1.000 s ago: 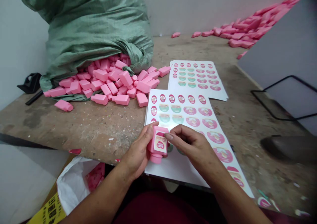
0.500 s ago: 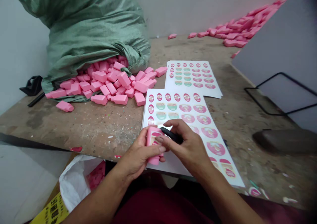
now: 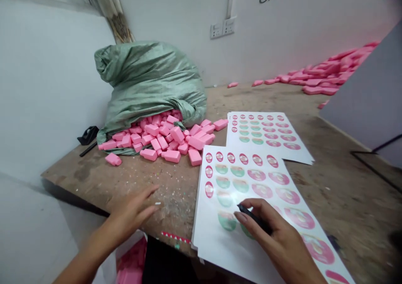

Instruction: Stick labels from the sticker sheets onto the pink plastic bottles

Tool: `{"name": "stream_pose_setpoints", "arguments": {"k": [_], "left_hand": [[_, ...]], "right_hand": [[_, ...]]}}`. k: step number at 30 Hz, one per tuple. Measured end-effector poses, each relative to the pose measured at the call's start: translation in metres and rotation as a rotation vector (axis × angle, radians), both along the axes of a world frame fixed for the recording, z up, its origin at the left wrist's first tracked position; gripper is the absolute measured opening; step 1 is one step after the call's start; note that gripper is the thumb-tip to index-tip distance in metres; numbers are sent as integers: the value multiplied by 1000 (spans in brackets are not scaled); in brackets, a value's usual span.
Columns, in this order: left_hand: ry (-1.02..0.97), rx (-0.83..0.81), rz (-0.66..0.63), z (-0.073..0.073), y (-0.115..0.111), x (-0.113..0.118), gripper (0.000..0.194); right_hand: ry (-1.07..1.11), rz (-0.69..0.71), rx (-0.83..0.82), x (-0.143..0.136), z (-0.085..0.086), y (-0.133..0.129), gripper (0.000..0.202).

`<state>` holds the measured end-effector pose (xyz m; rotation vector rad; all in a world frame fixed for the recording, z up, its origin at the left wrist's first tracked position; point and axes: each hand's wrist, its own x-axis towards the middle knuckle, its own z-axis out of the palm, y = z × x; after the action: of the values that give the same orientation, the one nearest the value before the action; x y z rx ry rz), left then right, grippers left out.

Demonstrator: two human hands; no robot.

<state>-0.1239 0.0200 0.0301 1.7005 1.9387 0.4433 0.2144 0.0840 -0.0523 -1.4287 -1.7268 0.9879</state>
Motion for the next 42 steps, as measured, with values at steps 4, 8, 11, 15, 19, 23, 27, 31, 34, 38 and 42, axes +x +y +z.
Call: {"name": "stream_pose_setpoints", "arguments": {"k": [4,8,11,15,19,23,27,31,34,38,42], "left_hand": [[261,210,-242,-18,106,50,57],[195,227,-315,-44,180,76,44],[92,240,-315,-56,199,76,31],[-39,296,-216,-56,186,65,37],[-604,263,79,-48,138,82,40],[-1435,-190,297,-34,90,136,38],[-1585,-420,313,-33,69,182,37],[-1559,-388,339,-49,68,191,32],[-1478,-292,342,-51,68,189,30],[-1493,-323,348,-40,61,199,28],[-1560,-385,349,-38,56,214,24]], "right_hand": [[-22,-9,19,11,4,-3,37],[-53,-115,29,23,19,-13,34],[-134,-124,-5,27,27,-21,31],[-287,-58,5,31,23,-26,25],[-378,-58,50,38,18,-24,21],[-220,-87,-60,37,23,-20,23],[-10,-76,-122,31,24,-17,23],[-44,-171,-21,43,24,-22,22],[-282,-91,13,57,26,-33,19],[-437,-3,83,62,23,-46,17],[-495,8,170,56,17,-49,15]]}}
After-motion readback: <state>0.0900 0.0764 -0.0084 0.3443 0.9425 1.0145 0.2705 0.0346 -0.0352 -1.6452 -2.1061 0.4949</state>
